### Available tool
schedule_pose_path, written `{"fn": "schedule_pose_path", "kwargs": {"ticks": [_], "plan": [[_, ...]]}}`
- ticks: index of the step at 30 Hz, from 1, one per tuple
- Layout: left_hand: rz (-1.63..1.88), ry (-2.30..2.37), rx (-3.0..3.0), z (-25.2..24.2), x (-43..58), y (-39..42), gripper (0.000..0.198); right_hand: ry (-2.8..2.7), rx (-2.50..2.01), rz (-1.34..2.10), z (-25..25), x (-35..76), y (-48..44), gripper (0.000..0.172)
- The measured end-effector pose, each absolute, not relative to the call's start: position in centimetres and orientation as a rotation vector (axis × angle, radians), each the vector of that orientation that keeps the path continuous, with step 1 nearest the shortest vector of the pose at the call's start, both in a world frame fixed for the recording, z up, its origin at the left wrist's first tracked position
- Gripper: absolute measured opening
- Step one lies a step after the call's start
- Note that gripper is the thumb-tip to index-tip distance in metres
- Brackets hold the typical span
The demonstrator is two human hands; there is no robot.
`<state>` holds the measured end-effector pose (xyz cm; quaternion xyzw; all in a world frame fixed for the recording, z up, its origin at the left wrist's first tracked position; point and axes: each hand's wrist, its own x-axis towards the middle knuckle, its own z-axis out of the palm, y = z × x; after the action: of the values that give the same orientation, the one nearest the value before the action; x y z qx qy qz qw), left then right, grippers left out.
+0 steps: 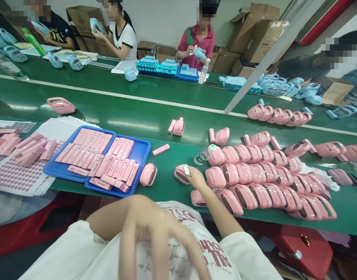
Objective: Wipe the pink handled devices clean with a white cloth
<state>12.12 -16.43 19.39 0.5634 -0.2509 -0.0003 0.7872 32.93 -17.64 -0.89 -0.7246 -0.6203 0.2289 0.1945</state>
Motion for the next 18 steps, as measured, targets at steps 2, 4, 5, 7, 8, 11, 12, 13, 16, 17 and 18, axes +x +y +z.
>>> {"fn": "schedule_pose_path", "kwargs": {"ticks": [2,4,5,7,8,11,12,13,16,17,18], "plan": [[0.144,-0.317,1.414,17.7,11.9,-14.4,0.032,-1.714,-1.990,0.723,0.4,33.8,-17.7,0.011],[0.476,0.240,1.611,15.0,11.6,-13.1,0.041,-1.668,-1.943,0.779,2.1,34.2,-18.3,0.012],[0.527,0.464,1.733,13.4,11.5,-12.8,0.057,-1.643,-1.927,0.796,3.0,34.2,-18.7,0.017],[0.483,0.732,1.907,10.4,11.5,-12.7,0.090,-1.576,-1.854,0.842,5.2,33.8,-19.7,0.028],[0.446,0.766,1.957,9.2,11.6,-12.8,0.104,-1.528,-1.782,0.871,6.4,33.4,-20.3,0.031],[0.473,0.724,1.980,7.4,12.2,-13.3,0.120,-1.353,-1.486,0.920,9.7,31.8,-21.7,0.030],[0.518,0.702,1.975,7.4,12.2,-13.5,0.119,-1.307,-1.408,0.924,10.6,31.3,-22.1,0.027],[0.564,0.679,1.975,7.6,12.2,-13.6,0.116,-1.266,-1.367,0.930,11.2,30.9,-22.5,0.024],[0.664,0.558,2.005,8.7,11.7,-14.2,0.106,-0.970,-1.385,0.948,11.8,30.0,-23.9,0.030],[0.697,0.514,2.011,9.1,11.4,-14.5,0.103,-0.815,-1.406,0.932,11.7,29.9,-24.5,0.036],[0.725,0.477,2.008,9.4,11.1,-14.9,0.101,-0.677,-1.419,0.901,11.5,29.8,-25.2,0.041]]}}
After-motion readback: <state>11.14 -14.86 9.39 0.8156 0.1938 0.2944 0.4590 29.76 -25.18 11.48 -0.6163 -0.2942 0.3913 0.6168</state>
